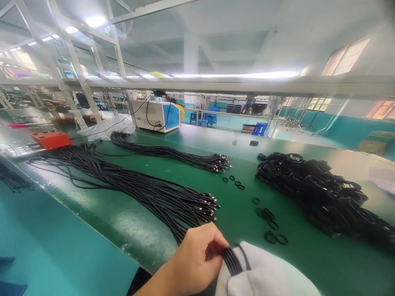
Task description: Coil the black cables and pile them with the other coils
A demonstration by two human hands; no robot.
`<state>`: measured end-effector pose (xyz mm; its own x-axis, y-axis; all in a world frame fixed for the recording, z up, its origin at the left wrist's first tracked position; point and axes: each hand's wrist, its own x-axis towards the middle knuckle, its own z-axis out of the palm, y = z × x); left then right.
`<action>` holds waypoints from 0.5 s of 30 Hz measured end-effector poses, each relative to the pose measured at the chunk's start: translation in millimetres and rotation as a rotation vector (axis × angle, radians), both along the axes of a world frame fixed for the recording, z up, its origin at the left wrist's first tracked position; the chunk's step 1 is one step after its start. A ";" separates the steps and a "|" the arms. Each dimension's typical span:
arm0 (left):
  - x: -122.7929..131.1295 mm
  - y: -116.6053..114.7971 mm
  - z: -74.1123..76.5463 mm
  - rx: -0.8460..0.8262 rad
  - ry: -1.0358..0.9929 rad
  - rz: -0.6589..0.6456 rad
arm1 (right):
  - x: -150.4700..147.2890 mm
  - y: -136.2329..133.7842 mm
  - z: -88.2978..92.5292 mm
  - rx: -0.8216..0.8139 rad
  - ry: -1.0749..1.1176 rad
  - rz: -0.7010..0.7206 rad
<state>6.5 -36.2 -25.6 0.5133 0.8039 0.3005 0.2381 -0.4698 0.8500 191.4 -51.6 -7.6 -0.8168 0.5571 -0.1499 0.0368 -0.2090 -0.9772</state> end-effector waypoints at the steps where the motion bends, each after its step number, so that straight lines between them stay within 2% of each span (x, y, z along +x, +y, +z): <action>1: 0.4 -1.1 -0.3 0.015 0.002 0.004 | 2.1 -1.3 4.1 0.004 -0.005 0.011; 4: 4.6 -5.0 -2.5 0.100 -0.035 0.047 | 7.2 -4.4 14.5 0.010 -0.020 0.035; 9: 17.3 -12.5 -1.0 0.423 -0.211 0.117 | 11.5 -8.2 23.7 0.025 -0.048 0.053; 12: 19.8 -13.5 11.1 0.449 -0.134 0.069 | 14.5 -9.3 28.2 0.034 -0.064 0.049; 15: 17.8 -12.4 26.3 0.438 0.043 -0.046 | 17.5 -9.3 34.0 0.042 -0.084 0.042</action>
<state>24.4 -48.6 0.6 0.5649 0.5815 0.5855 0.2392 -0.7944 0.5583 208.9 -60.9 26.4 -0.8253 0.5294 -0.1964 0.1270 -0.1649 -0.9781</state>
